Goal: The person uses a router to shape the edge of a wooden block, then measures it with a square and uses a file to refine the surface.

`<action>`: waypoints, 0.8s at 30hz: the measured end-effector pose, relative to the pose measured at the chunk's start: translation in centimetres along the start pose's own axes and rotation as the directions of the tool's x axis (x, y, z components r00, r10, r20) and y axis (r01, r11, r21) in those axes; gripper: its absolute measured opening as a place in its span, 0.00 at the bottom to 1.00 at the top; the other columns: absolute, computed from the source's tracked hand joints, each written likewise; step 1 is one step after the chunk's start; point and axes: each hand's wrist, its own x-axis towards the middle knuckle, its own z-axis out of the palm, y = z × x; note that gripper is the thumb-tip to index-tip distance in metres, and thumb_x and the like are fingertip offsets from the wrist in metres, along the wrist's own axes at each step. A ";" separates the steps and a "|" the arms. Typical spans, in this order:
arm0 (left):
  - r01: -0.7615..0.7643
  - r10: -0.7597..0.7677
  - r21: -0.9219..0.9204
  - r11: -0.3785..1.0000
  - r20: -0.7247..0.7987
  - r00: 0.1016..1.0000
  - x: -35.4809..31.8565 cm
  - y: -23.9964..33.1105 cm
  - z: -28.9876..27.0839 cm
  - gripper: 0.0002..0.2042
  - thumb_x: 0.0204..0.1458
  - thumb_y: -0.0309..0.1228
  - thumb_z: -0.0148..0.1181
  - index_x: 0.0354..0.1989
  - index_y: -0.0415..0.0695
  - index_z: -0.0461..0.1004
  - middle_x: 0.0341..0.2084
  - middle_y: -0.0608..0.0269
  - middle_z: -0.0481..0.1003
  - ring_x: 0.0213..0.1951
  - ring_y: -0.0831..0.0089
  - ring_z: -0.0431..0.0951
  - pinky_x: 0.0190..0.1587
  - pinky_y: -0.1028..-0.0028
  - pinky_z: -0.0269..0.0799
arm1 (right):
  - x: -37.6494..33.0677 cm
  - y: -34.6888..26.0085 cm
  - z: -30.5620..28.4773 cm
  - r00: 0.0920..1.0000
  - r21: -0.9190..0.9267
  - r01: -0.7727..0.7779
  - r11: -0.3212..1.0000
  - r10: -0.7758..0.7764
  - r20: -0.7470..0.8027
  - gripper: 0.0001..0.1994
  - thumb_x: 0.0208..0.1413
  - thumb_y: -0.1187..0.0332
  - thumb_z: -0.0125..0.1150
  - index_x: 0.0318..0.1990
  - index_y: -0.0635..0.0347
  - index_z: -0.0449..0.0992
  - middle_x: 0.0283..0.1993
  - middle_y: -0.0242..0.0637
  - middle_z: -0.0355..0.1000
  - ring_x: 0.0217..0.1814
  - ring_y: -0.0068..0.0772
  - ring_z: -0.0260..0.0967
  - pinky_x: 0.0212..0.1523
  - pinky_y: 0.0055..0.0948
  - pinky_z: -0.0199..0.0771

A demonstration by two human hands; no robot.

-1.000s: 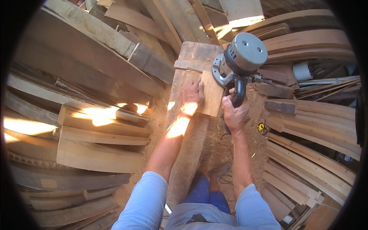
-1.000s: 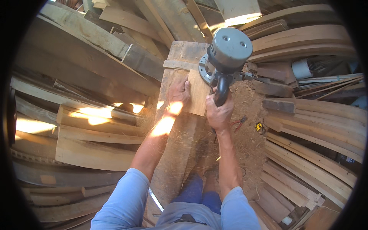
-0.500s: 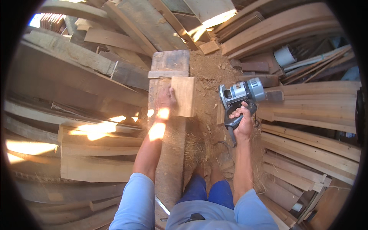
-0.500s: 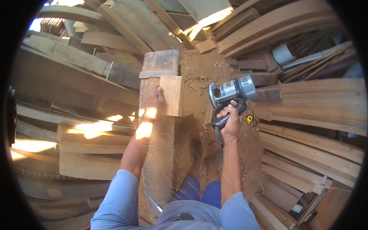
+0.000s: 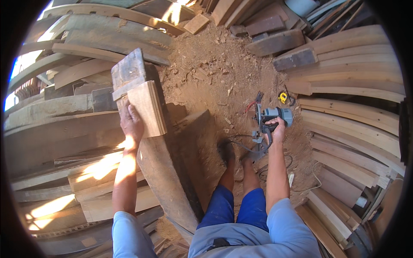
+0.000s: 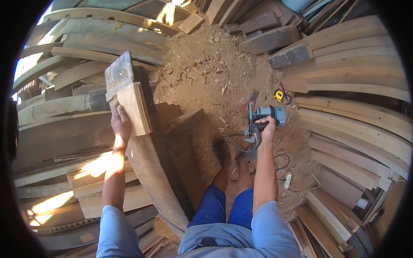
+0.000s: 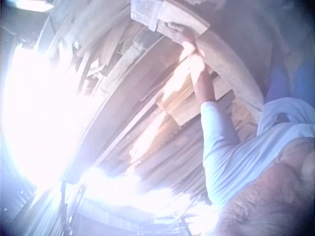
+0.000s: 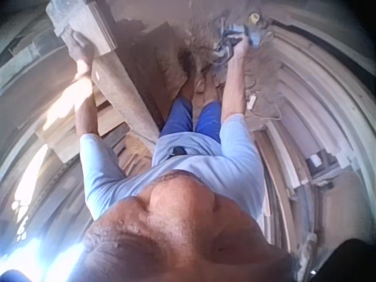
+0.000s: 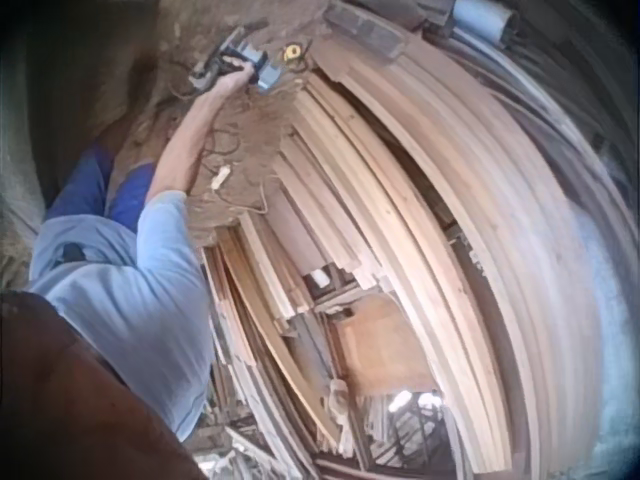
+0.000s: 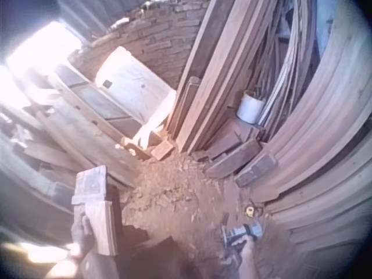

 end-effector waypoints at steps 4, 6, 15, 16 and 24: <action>-0.012 0.013 -0.028 1.000 0.047 0.999 -0.3 -0.5 -0.3 0.18 0.71 0.35 0.41 0.61 0.40 0.71 0.54 0.43 0.76 0.55 0.52 0.77 0.58 0.64 0.70 | 3.2 -0.9 -3.4 0.985 0.082 0.023 0.996 -0.008 -0.175 0.10 0.67 0.68 0.48 0.30 0.56 0.64 0.23 0.31 0.63 0.25 0.30 0.63 0.34 0.34 0.71; -0.078 0.080 -0.052 0.996 0.051 0.995 -0.3 -0.4 -0.3 0.20 0.72 0.35 0.39 0.64 0.39 0.69 0.56 0.46 0.75 0.58 0.58 0.75 0.60 0.66 0.68 | 5.0 -1.0 -4.8 0.974 0.113 0.060 0.992 -0.033 -0.224 0.10 0.67 0.68 0.47 0.31 0.56 0.64 0.23 0.32 0.63 0.25 0.31 0.63 0.34 0.34 0.71; -0.035 0.045 -0.092 0.995 0.106 0.993 0.7 -2.5 -0.1 0.21 0.73 0.34 0.36 0.66 0.35 0.66 0.62 0.47 0.71 0.64 0.60 0.69 0.67 0.65 0.61 | 10.9 -4.0 -15.8 0.962 0.118 0.015 0.993 0.018 -0.273 0.10 0.70 0.67 0.44 0.36 0.60 0.68 0.26 0.37 0.70 0.30 0.38 0.69 0.42 0.40 0.79; -0.043 0.056 -0.103 0.994 0.123 0.991 1.3 -1.9 0.4 0.21 0.73 0.34 0.36 0.65 0.34 0.66 0.62 0.47 0.71 0.64 0.60 0.69 0.67 0.65 0.61 | 12.0 -4.9 -20.8 0.964 0.102 -0.002 0.995 0.029 -0.265 0.09 0.70 0.67 0.46 0.40 0.60 0.71 0.31 0.39 0.73 0.35 0.40 0.73 0.48 0.42 0.80; -0.072 0.071 0.007 0.997 0.101 0.992 0.8 -2.3 -0.3 0.22 0.72 0.37 0.35 0.66 0.37 0.67 0.60 0.45 0.73 0.62 0.56 0.72 0.65 0.63 0.64 | 4.3 -2.0 -22.2 0.844 -0.498 -0.433 0.751 0.143 -0.518 0.13 0.67 0.60 0.56 0.42 0.63 0.76 0.36 0.40 0.78 0.30 0.38 0.76 0.27 0.38 0.79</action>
